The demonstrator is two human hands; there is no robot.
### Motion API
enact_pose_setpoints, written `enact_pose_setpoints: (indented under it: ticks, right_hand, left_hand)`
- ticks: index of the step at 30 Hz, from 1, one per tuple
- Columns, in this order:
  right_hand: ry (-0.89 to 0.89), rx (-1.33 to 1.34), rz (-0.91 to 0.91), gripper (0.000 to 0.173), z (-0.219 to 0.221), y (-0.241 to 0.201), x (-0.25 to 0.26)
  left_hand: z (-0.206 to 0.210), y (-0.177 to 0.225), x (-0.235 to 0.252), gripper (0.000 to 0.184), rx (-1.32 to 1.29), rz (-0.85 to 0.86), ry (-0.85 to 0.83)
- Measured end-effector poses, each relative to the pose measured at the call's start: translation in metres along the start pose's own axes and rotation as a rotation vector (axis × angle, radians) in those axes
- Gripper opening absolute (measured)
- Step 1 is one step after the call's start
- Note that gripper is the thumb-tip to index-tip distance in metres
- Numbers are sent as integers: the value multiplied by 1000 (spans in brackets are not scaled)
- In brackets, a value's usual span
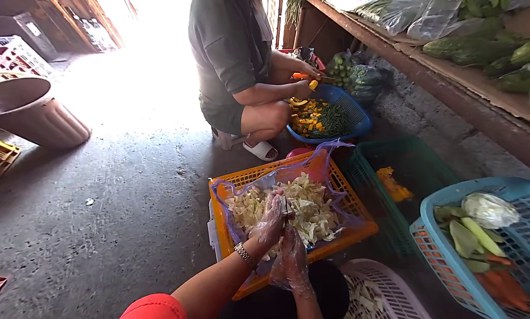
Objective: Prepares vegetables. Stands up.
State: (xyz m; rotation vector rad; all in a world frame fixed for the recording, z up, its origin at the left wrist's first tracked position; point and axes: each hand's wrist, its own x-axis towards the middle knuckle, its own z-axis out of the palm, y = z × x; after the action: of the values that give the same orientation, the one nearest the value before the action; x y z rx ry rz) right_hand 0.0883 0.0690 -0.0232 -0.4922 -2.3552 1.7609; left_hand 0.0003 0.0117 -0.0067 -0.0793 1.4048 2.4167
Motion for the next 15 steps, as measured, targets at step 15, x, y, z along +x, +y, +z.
enact_pose_setpoints:
  ticks: [15]
  right_hand:
    - [29,-36,-52,44,5,4,2]
  left_hand:
    - [-4,9,-6,30,-106,-182,-64]
